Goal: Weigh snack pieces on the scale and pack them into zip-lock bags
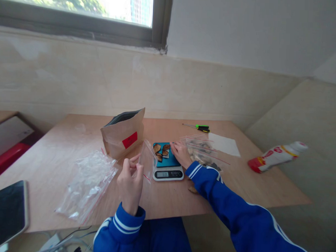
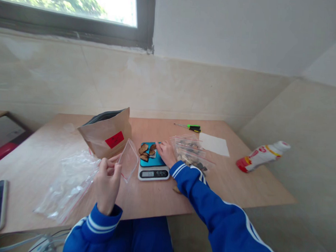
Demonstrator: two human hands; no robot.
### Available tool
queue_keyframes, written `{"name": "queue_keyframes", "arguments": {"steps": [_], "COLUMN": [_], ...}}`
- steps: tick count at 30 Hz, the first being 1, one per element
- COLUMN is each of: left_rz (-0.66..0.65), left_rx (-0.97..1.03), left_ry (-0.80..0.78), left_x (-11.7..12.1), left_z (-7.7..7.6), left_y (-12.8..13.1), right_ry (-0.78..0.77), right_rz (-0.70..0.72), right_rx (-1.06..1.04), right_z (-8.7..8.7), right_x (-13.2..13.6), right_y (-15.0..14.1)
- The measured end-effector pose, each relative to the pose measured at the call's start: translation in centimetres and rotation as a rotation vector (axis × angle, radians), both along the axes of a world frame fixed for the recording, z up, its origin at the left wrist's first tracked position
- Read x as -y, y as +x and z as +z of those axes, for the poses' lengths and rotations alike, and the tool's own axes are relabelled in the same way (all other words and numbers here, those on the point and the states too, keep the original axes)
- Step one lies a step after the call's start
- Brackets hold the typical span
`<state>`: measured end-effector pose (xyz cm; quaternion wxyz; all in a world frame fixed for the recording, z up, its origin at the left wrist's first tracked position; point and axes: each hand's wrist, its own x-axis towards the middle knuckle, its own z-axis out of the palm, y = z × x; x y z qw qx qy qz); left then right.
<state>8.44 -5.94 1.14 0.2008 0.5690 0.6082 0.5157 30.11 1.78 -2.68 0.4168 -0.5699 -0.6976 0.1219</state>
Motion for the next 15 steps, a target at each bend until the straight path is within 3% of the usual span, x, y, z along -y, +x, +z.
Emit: {"name": "queue_keyframes", "arguments": {"steps": [2,4,6,8,11,15], "left_rz": [0.001,0.004,0.001,-0.014,-0.037,-0.024], "left_rx": [-0.009,-0.028,-0.052,-0.081,-0.124,-0.106], "left_ry": [0.005,0.011,0.016,0.021,0.041,0.079], "left_x": [0.0,-0.2,-0.3,-0.4,-0.4,-0.2], "left_z": [0.0,-0.2,-0.3,-0.4,-0.4,-0.2], "left_y": [0.0,0.2,0.5,1.0,1.6,2.1], "right_ry": [-0.05,-0.149,-0.357,-0.595,-0.771,-0.737], "right_rz": [-0.059,-0.102,-0.067,0.055,0.175,0.103], "right_rx": [-0.199,-0.54,-0.967,-1.242,-1.34,-1.23], "right_z": [1.3,3.1,5.2,7.0,8.3,7.6], "right_x": [0.2,0.5,1.2,2.0,3.0,3.4], "right_y": [-0.3,-1.1,-2.3,-3.9,-6.2,-7.8]}}
